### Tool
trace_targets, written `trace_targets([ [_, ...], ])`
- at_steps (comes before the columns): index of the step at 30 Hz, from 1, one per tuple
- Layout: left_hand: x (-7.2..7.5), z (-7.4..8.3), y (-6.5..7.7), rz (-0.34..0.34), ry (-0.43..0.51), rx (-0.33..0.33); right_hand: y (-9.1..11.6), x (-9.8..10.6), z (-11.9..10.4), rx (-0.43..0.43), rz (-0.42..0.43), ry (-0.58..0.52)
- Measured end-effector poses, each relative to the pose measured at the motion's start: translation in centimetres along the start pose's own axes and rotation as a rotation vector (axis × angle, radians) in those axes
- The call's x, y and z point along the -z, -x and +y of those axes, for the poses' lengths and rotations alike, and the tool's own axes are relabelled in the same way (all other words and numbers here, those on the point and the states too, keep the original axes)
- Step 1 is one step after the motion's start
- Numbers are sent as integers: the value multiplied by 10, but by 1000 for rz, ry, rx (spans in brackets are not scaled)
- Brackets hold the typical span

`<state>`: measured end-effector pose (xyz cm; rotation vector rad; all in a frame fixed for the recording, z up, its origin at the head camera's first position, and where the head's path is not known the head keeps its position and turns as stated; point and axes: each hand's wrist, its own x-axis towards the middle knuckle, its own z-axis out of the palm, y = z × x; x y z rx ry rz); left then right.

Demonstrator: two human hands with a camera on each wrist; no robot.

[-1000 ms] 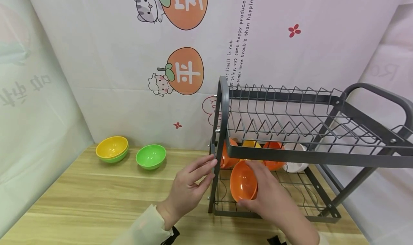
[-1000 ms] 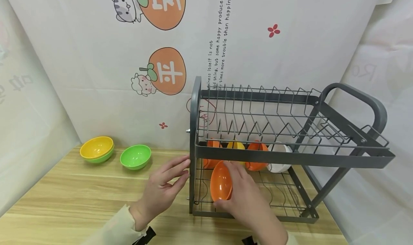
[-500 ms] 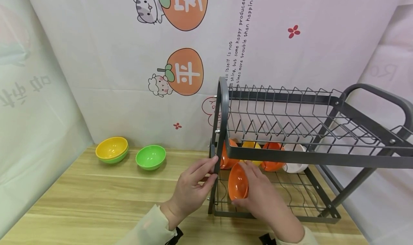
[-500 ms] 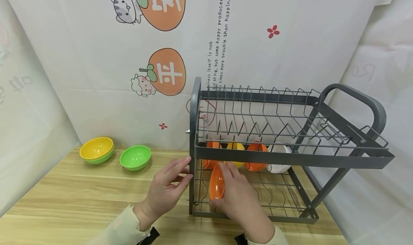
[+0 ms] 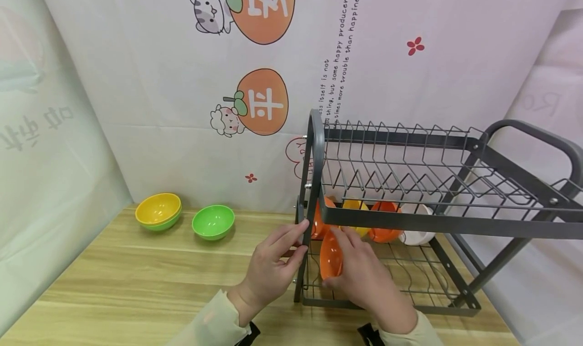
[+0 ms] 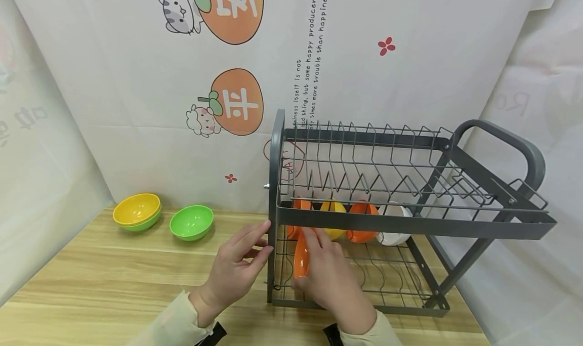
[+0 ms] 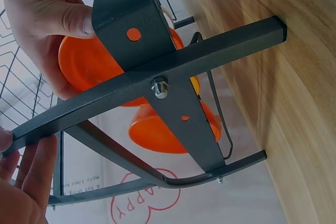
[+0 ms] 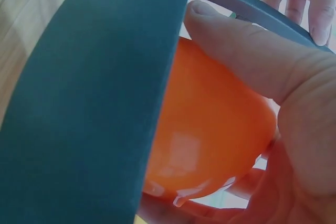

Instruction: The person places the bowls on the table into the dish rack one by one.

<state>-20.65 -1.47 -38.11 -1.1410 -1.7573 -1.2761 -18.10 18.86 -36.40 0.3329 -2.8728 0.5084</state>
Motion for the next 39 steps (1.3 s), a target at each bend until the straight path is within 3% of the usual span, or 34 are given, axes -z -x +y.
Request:
trace_targets([
  [8,1,-1,0,-14,-8,19,-4,-4,-10,-42,-71,42],
  [18,1,-2,2,-21,-24,23,-5,-9,-13,-48,-90,39],
  [39,0,-2,3,-28,-52,26,-4,-16,-12,-22,-38,39],
])
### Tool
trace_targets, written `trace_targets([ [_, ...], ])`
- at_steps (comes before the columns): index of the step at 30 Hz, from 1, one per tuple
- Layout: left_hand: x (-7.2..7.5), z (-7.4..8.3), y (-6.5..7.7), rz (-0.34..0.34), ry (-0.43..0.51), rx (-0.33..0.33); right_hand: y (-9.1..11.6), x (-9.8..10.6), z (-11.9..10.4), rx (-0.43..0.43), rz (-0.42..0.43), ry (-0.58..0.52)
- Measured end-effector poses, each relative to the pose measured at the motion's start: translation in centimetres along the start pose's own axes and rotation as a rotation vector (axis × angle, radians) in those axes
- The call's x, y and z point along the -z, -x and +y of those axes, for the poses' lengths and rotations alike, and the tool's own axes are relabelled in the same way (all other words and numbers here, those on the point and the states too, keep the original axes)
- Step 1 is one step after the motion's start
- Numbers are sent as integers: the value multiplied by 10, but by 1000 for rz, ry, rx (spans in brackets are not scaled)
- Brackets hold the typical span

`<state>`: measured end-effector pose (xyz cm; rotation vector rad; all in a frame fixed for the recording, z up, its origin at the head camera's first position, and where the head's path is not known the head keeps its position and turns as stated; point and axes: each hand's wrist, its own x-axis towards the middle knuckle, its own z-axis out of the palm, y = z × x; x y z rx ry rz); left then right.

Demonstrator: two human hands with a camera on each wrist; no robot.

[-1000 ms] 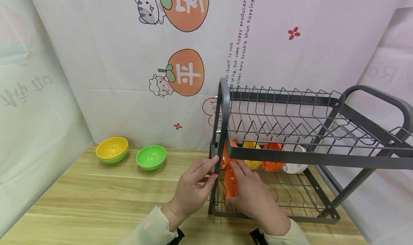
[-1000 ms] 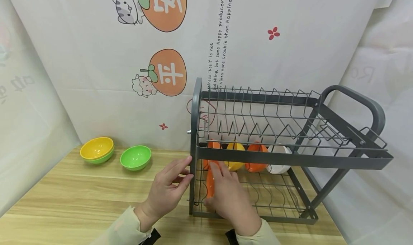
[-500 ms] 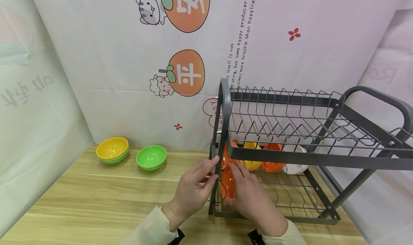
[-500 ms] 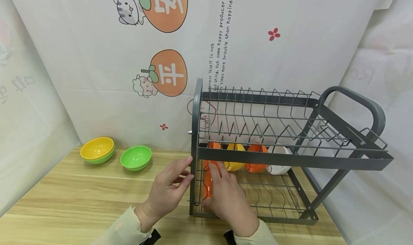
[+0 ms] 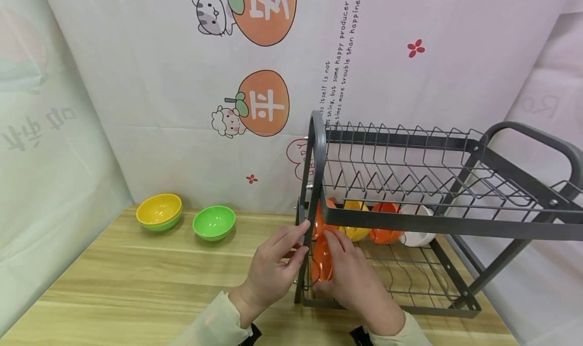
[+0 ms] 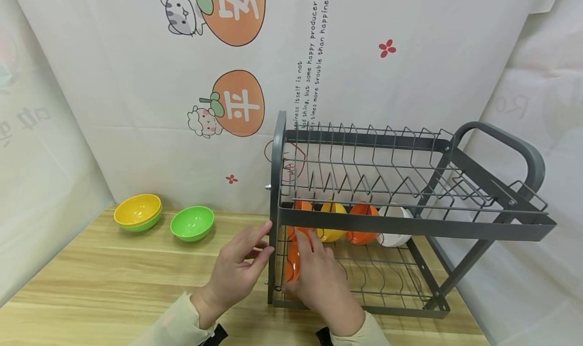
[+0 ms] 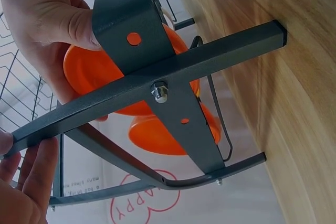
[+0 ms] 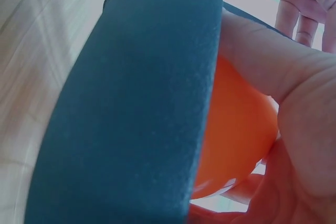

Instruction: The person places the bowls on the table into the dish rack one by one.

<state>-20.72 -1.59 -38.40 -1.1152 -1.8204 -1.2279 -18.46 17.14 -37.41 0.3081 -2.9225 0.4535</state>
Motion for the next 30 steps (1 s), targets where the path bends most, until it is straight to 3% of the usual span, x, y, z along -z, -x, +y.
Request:
trace_targets([
  [17,-1,1,0,4,0,11,1,-2,3,-1,10,-28],
  [30,0,2,0,-2,4,23,5,7,3,-67,-100,-129],
])
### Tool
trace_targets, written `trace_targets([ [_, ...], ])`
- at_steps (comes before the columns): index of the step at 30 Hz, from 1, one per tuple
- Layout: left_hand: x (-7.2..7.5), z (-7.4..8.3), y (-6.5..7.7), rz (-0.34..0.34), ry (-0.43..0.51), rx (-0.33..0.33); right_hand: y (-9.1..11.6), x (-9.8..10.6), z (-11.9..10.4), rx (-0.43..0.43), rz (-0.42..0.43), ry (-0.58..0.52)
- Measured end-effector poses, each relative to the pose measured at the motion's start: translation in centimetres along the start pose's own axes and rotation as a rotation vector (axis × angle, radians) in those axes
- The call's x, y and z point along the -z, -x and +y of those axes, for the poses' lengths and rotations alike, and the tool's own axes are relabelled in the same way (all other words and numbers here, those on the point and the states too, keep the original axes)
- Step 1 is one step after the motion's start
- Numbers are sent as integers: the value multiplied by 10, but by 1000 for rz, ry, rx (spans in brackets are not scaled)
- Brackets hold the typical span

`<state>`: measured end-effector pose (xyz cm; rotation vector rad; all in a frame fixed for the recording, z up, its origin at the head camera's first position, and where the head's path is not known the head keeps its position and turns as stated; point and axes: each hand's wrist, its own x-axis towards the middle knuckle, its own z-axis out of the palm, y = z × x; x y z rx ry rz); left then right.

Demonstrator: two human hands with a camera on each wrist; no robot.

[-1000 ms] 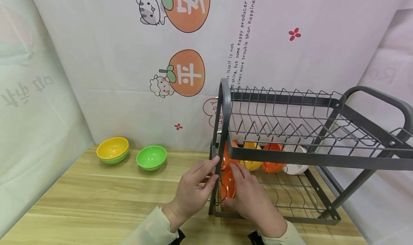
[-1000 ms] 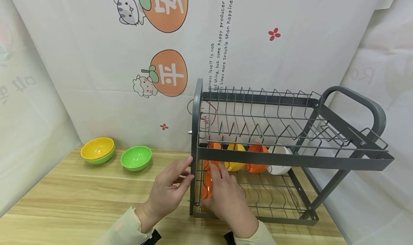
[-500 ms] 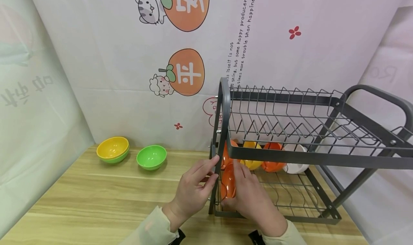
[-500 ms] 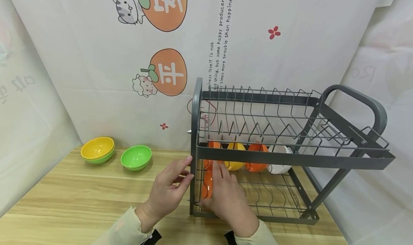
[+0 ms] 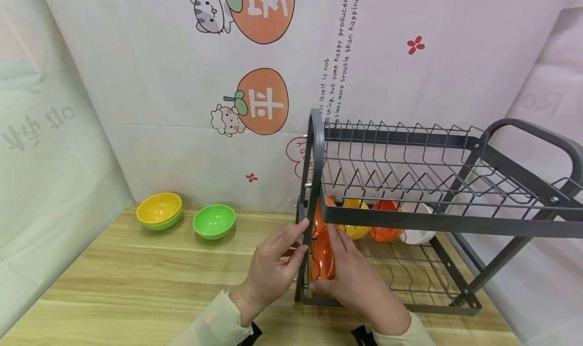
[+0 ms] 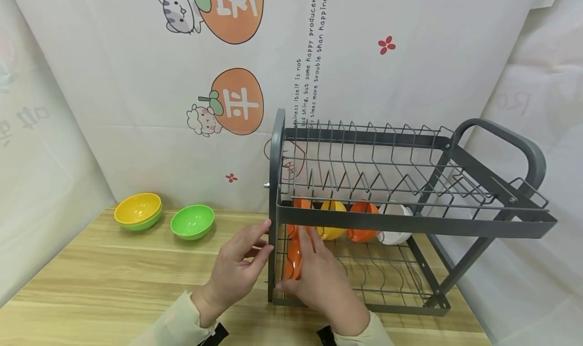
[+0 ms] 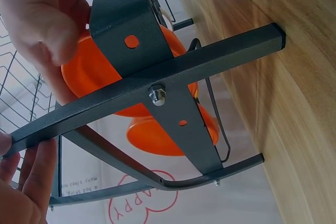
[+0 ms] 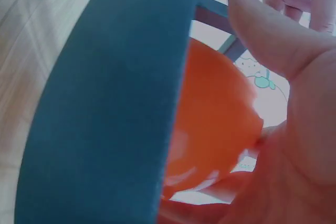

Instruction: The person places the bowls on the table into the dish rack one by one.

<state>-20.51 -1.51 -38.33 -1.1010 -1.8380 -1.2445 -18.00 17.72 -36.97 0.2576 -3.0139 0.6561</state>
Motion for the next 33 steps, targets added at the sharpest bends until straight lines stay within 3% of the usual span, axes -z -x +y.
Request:
trace_targets([
  [6,0,1,0,-1,17,4,9,11,-5,-35,36,-42],
  [14,-2,-1,0,16,10,-24,19,25,-14,65,209,-76],
  [22,-1,-2,0,-4,8,-20,22,23,-15,156,351,-135],
  [27,3,-5,-1,-13,26,-49,20,21,-20,241,477,-262],
  [33,8,-4,0,25,93,15,21,17,-32,235,465,-418],
])
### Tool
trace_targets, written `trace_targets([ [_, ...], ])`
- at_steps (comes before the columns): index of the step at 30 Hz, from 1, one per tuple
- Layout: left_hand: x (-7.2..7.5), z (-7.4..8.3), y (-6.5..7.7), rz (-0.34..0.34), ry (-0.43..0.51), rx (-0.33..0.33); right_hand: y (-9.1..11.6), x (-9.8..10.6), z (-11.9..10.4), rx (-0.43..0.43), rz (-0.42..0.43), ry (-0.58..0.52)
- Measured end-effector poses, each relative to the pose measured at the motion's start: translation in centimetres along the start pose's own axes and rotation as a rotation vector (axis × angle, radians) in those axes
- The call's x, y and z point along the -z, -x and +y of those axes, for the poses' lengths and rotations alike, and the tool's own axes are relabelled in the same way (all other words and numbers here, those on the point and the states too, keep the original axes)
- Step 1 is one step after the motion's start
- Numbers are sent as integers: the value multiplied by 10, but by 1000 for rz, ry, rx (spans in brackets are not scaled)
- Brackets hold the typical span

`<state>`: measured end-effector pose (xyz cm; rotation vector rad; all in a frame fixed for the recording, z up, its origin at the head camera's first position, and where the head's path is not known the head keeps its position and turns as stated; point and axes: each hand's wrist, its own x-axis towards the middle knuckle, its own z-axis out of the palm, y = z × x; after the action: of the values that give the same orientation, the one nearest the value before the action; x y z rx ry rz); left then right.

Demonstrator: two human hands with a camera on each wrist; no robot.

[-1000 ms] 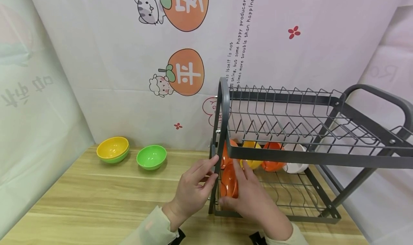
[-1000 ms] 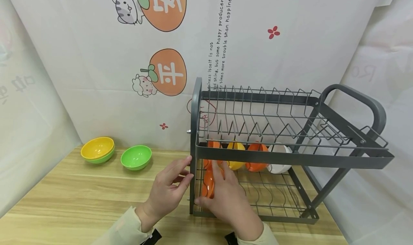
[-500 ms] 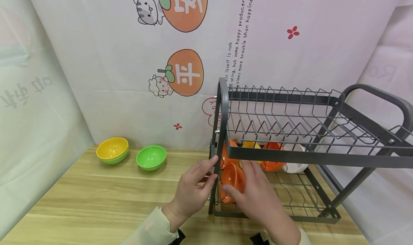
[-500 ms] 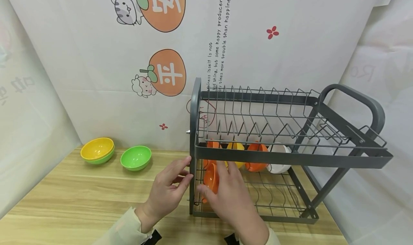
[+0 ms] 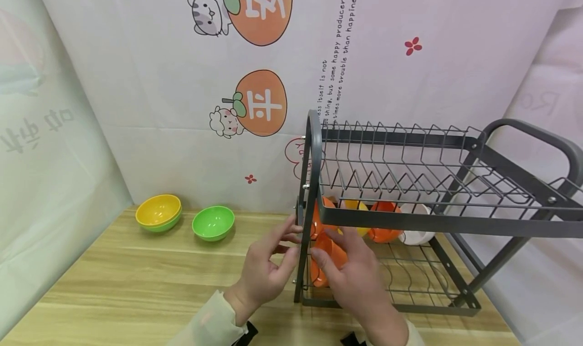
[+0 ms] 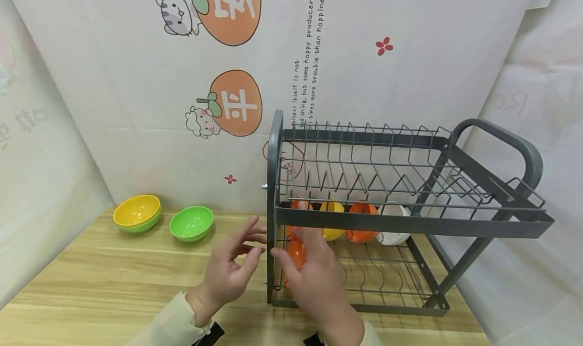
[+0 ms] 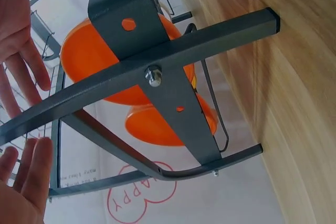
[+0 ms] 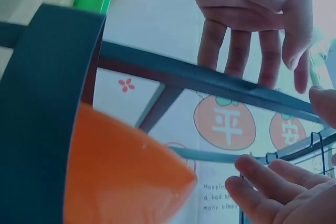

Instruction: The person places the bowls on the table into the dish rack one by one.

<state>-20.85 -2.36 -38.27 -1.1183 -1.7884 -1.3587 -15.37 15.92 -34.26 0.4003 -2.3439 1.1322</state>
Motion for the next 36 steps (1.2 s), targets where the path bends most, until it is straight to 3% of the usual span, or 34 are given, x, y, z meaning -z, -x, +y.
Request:
trace_targets([
  [2,3,0,1,32,-2,65,0,-3,-3,-24,-16,-39],
  [6,9,0,1,82,-46,280,-2,-11,-5,-37,-43,-127],
  [10,15,-6,3,84,-103,499,-2,-20,-4,-47,-57,-169],
  [15,23,-17,7,68,-159,675,-3,-27,-4,-24,-67,-173],
  [27,49,-39,13,92,-164,889,-8,-34,-1,81,-20,-71],
  [32,68,-45,12,52,-241,943,-8,-35,1,118,-16,-47],
  [36,84,-49,12,20,-352,945,-9,-35,2,155,-5,-30],
])
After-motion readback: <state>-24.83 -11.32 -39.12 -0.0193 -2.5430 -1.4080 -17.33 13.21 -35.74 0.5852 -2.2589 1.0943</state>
